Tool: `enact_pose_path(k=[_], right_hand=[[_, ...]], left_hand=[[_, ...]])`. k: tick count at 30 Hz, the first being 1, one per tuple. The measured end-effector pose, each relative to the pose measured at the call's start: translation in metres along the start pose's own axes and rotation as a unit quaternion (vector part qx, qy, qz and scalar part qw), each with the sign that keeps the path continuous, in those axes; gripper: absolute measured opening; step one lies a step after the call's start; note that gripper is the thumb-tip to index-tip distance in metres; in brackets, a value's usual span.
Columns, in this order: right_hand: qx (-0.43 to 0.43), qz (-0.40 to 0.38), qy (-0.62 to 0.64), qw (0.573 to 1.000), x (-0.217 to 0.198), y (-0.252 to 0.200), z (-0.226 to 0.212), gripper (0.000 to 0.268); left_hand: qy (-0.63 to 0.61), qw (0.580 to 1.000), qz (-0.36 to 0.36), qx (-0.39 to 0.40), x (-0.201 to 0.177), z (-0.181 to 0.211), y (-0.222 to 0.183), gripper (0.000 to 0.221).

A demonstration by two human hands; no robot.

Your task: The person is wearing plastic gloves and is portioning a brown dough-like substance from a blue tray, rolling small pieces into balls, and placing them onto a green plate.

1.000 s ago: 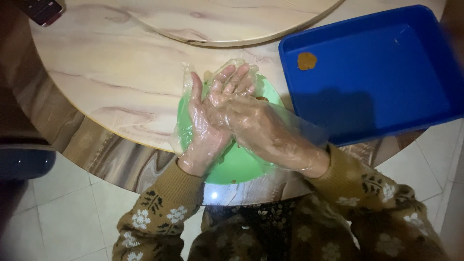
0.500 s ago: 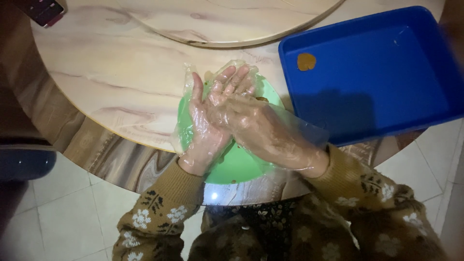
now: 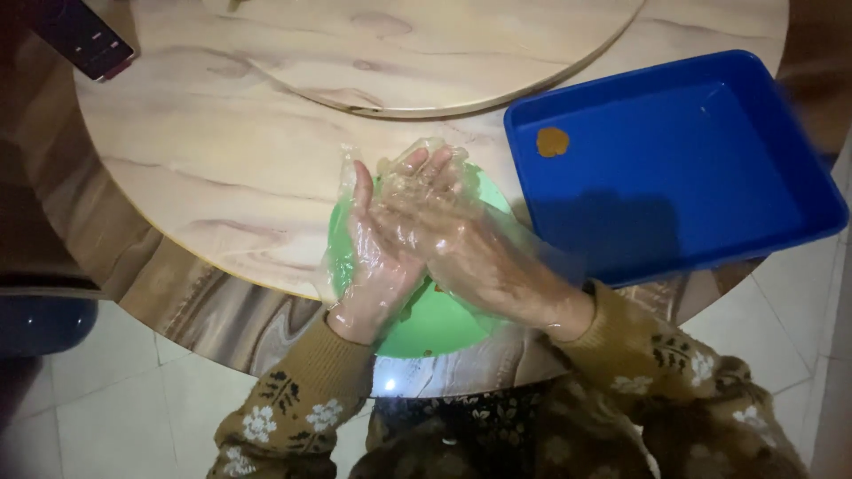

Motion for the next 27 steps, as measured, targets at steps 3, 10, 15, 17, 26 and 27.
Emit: enact_pose_path(k=[3, 10, 15, 17, 26, 27], right_hand=[[0.084, -0.060, 0.191, 0.976, 0.017, -0.018, 0.021, 0.076], [0.077, -0.033, 0.167, 0.982, 0.011, -0.008, 0.016, 0.056], [0.071, -0.010, 0.148, 0.986, 0.005, -0.002, 0.012, 0.044], [0.069, 0.004, 0.138, 0.988, 0.002, 0.000, 0.011, 0.036], [0.058, 0.024, 0.204, 0.977, -0.005, 0.010, 0.004, 0.046], [0.057, 0.025, 0.202, 0.977, -0.007, 0.009, 0.002, 0.046]], left_hand=[[-0.018, 0.996, 0.093, 0.001, -0.016, -0.003, 0.003, 0.081], [0.039, 0.996, 0.072, 0.038, -0.027, -0.003, 0.010, 0.083], [-0.015, 1.000, 0.000, 0.017, -0.026, -0.004, 0.013, 0.080], [0.032, 0.996, 0.081, 0.026, -0.033, -0.002, 0.013, 0.078], [0.028, 0.993, 0.112, -0.009, -0.014, -0.002, -0.001, 0.073], [0.029, 0.994, 0.109, -0.009, -0.026, -0.005, 0.002, 0.073]])
Point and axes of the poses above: each hand's wrist, its own y-axis towards the middle knuckle, its own x-axis out of the palm, z = x × y, the point moved 9 cm from there along y, towards the middle knuckle, and after that the axes turned 11 degrees about y, right-handed, at the moved point
